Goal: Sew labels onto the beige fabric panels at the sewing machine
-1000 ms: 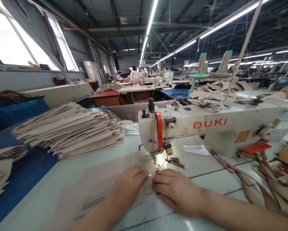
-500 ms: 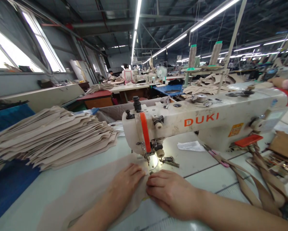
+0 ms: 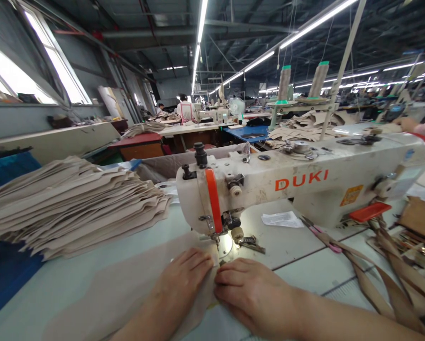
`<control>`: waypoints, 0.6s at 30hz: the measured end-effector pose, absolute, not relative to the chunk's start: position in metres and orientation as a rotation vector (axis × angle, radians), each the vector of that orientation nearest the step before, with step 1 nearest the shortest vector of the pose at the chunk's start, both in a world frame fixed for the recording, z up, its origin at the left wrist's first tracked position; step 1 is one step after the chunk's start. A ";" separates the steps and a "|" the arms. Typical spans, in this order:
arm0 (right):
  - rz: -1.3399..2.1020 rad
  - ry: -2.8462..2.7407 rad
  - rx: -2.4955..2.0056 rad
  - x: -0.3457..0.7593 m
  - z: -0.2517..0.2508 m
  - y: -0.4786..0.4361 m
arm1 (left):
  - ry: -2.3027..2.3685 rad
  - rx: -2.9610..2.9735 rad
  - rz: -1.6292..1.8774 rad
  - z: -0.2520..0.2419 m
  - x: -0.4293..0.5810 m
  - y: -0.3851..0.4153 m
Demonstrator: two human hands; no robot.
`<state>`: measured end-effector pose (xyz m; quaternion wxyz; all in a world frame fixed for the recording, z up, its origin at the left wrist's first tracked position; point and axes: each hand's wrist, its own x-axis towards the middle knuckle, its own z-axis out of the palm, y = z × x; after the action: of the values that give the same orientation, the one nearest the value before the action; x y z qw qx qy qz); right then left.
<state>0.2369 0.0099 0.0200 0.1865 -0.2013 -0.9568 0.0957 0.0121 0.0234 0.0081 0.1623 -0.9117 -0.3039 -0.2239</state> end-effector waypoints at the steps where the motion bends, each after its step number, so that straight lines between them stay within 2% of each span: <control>1: 0.270 -2.695 -0.567 0.237 0.020 0.010 | -0.876 -2.605 -0.633 0.007 0.011 0.024; 18: 0.337 -2.643 -0.546 0.238 0.024 0.012 | -0.912 -2.547 -0.569 0.005 0.014 0.019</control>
<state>0.2377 0.0123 0.0237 0.2095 -0.1965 -0.9502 0.1212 0.0140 0.0194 0.0051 0.1876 -0.9050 -0.3240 -0.2021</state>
